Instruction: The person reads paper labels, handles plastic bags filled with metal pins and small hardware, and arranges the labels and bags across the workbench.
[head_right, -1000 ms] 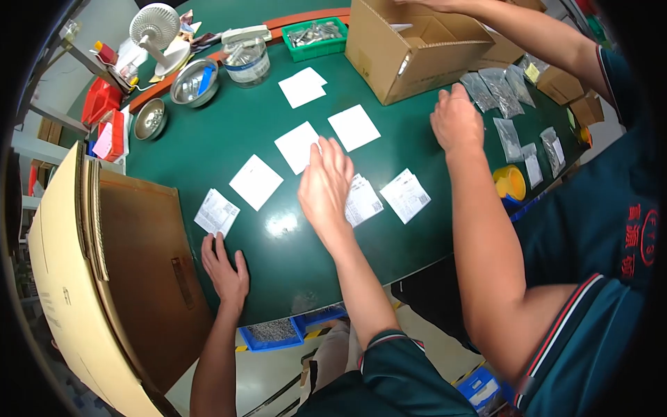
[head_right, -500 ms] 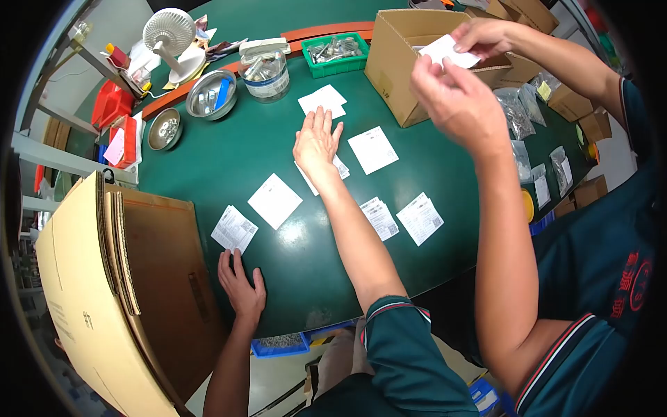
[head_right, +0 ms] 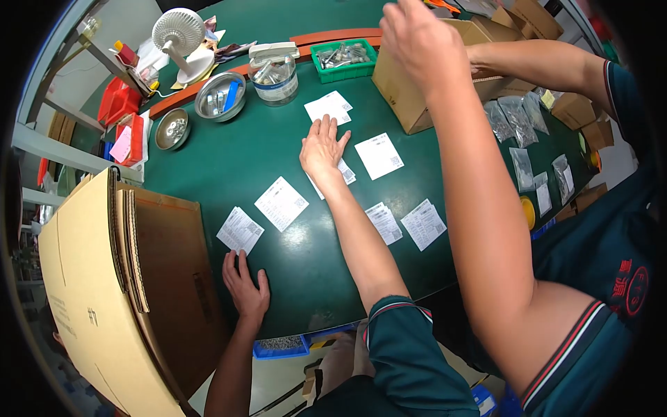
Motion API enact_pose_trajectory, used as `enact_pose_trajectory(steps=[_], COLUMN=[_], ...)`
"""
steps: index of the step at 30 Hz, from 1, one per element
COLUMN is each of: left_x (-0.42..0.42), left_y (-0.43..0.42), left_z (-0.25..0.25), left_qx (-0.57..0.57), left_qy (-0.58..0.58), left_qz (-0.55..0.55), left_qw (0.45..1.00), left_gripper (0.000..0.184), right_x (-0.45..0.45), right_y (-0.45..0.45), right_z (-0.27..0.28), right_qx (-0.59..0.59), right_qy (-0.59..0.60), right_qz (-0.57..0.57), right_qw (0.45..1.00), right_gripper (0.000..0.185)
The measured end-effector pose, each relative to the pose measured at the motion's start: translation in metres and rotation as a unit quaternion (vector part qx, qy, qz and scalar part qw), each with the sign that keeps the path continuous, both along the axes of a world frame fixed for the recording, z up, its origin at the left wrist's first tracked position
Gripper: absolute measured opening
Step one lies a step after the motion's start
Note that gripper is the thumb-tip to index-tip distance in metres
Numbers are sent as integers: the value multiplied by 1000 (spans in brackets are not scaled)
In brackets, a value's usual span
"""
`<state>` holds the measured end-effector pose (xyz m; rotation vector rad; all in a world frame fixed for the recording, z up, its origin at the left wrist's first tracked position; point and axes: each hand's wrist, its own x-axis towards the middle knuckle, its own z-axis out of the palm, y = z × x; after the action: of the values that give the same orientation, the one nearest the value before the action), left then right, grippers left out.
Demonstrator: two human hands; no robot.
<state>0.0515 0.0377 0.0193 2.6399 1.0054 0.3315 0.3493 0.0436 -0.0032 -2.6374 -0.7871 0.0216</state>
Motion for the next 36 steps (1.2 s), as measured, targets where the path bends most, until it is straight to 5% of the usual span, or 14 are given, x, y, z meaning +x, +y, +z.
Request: enact_pose_trajectory(steps=[14,36], left_x=[-2,-3], left_y=[3,2], left_z=[-5,-2], left_qx=[13,-12], left_qy=[-6,1], left_qz=[-1,11], left_qw=[1000,1000], left_gripper=[56,56], right_x=[-100,-117], right_y=[20,25], right_z=[13,8], right_qx=[65,53], right_qy=[-18,-24], right_qz=[121,121], right_qw=[990,991], right_gripper=[46,51])
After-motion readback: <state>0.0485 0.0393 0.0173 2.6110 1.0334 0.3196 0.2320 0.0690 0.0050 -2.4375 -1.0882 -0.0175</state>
